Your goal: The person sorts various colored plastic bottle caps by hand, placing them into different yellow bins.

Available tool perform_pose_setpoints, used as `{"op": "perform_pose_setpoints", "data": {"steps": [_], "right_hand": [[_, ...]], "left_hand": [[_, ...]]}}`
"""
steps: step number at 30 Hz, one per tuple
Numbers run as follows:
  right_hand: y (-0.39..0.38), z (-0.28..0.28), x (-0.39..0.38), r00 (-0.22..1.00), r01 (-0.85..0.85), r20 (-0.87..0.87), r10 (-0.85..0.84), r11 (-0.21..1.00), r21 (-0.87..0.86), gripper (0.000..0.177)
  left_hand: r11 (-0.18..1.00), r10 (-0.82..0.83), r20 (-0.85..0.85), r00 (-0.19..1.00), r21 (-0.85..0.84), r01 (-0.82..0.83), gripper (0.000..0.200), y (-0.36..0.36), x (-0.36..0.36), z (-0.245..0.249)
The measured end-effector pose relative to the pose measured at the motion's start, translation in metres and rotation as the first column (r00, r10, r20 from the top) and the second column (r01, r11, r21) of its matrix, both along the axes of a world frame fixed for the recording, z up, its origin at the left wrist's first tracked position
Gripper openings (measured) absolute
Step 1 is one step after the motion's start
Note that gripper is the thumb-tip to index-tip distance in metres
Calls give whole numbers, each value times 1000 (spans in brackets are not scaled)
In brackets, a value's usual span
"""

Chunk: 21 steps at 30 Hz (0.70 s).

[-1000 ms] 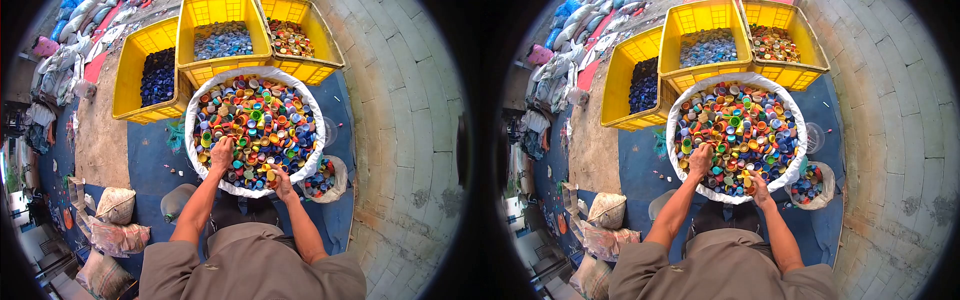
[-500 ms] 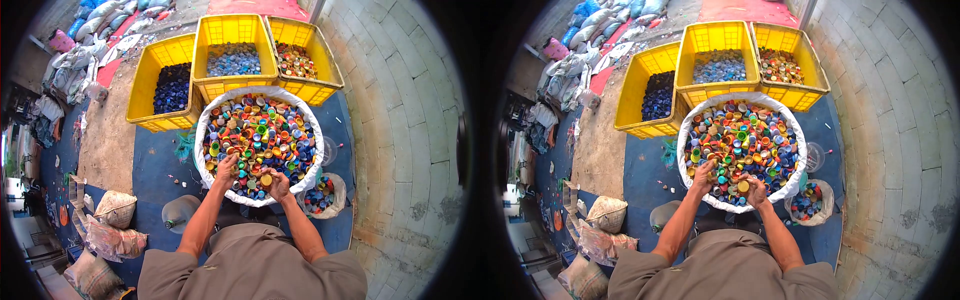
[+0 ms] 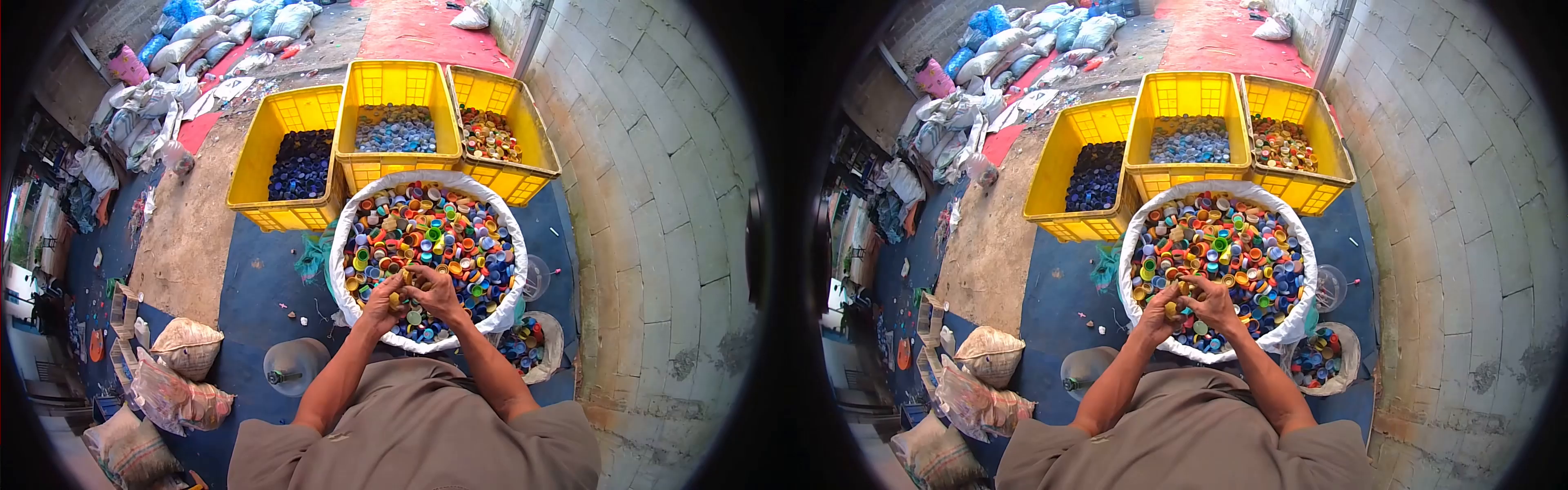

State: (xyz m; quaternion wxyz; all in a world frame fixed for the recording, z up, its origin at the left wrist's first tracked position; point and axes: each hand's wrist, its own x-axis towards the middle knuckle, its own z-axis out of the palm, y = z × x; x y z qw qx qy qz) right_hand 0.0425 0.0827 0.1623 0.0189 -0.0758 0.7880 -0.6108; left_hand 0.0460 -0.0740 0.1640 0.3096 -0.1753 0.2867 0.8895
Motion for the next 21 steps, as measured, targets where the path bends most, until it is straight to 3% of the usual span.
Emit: {"op": "perform_pose_setpoints", "data": {"steps": [6,9,11,12,13,15,17,21], "right_hand": [[4,-7,6,1000,23,-8,-23,1000,-4,44],[9,-10,9,995,39,90,-37,999,-20,40],[12,-14,11,966,158,238,-100,958,-239,36],[13,-17,11,943,228,312,-120,913,-337,34],[16,-21,10,898,335,432,-86,770,-543,25],[29,-23,13,864,410,496,81,459,-789,26],[44,-21,19,848,439,502,167,309,-844,33],[64,-47,34,872,458,478,107,169,-873,47]], "left_hand": [[998,14,77,997,-54,-9,19,9,3,-2],[1000,13,115,993,-20,-10,22,11,3,-16],[999,40,144,989,-17,-38,21,14,1,-22],[999,51,157,986,-16,-49,21,16,0,-23],[998,60,168,984,-13,-59,22,17,-1,-23],[998,70,183,981,-6,-70,26,22,-3,-22],[999,44,85,995,14,-45,36,26,-2,-34],[996,-41,89,995,85,34,37,40,-3,-64]]}}
